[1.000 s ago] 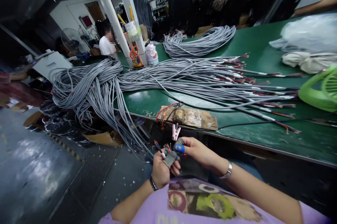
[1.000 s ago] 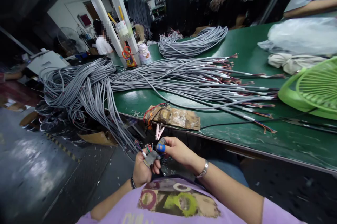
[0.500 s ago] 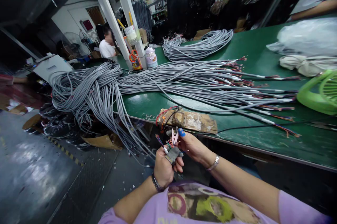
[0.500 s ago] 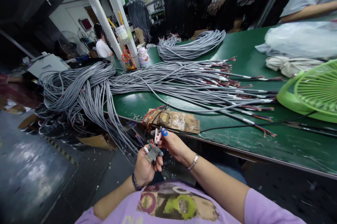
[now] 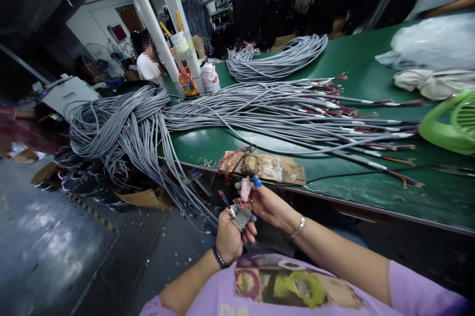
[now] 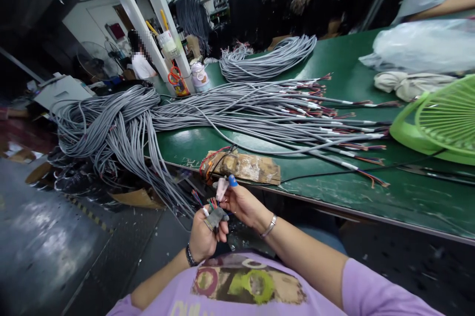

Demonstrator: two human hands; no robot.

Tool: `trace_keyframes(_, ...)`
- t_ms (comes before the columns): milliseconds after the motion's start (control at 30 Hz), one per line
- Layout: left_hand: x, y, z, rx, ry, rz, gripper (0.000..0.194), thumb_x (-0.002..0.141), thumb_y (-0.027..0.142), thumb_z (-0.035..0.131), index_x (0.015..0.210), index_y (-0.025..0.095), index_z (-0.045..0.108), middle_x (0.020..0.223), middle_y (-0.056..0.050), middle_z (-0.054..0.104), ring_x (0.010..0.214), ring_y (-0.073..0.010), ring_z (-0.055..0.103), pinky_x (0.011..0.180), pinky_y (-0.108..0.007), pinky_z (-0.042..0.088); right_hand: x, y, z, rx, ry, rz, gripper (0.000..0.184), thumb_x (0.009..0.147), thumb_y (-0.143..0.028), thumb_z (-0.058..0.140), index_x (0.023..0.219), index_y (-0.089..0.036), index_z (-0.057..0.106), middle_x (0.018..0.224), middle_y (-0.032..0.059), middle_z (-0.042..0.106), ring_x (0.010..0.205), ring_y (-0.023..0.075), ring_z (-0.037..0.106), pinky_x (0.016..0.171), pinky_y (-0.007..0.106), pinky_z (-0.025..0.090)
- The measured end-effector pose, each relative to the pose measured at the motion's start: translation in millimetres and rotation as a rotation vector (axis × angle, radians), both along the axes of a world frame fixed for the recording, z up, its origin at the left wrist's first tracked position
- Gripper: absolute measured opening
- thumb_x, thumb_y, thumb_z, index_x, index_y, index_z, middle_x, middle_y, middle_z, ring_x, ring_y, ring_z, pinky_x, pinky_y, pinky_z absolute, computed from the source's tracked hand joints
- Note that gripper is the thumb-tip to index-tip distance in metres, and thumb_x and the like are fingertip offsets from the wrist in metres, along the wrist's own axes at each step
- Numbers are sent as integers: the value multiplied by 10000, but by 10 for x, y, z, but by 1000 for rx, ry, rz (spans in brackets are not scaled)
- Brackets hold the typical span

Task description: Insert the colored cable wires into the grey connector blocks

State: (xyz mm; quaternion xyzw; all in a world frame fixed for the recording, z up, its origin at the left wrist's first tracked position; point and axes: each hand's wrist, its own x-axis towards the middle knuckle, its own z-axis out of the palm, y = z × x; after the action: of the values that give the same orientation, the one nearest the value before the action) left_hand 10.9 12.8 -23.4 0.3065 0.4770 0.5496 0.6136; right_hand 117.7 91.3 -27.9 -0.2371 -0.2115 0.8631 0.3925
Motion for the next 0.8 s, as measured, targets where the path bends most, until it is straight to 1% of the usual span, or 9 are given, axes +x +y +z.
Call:
trace_keyframes(100,-34,-54,-8,4,23,0,343,716,469,664,684,147,549,459,9,603,290,-73,481,287,-152,257,51,-21,46,-11,30,75,430,805,-561,565,854,-146,663,670,24,610,590,111,561,564,213,485)
trace_keyframes(200,-70,-100,-33,47,63,23,346,725,477,665,714,150,554,488,9,621,308,-78,499,299,-155,291,73,-37,97,6,16,105,374,802,-522,595,841,-155,657,689,18,610,609,106,560,578,210,488)
trace_keyframes(267,-85,-108,-43,89,88,61,350,723,482,671,741,152,558,503,12,627,318,-77,502,314,-159,318,68,-46,117,40,-23,76,296,780,-457,653,819,-163,656,686,4,602,599,95,540,567,201,476)
trace_keyframes(333,-88,-99,-39,116,114,96,358,724,491,672,753,151,561,510,11,628,328,-74,502,323,-160,324,58,-54,122,78,-66,41,266,763,-420,685,815,-161,660,663,-7,587,582,86,514,552,193,459)
trace_keyframes(433,-79,-70,-8,120,163,136,386,715,520,669,733,148,566,519,5,626,340,-72,503,330,-164,319,47,-59,112,96,-89,17,321,770,-468,660,813,-150,669,639,-3,579,568,91,496,542,204,449)
trace_keyframes(533,-65,-39,25,128,211,160,420,701,556,663,706,146,568,531,-1,625,348,-69,499,340,-169,328,42,-47,101,58,-70,18,333,782,-483,639,819,-154,676,644,10,598,576,107,514,547,220,450)
trace_keyframes(667,-52,-1,39,144,260,128,425,722,565,636,752,143,595,536,5,617,350,-61,483,355,-168,354,24,-22,84,-20,-61,-9,275,759,-428,685,832,-163,686,686,19,641,598,120,546,548,230,441)
trace_keyframes(800,-46,22,14,140,313,92,412,732,554,631,733,144,593,527,7,608,351,-61,476,361,-170,363,2,-15,50,-24,-62,-42,262,726,-409,722,810,-163,687,713,22,662,626,128,562,573,242,437)
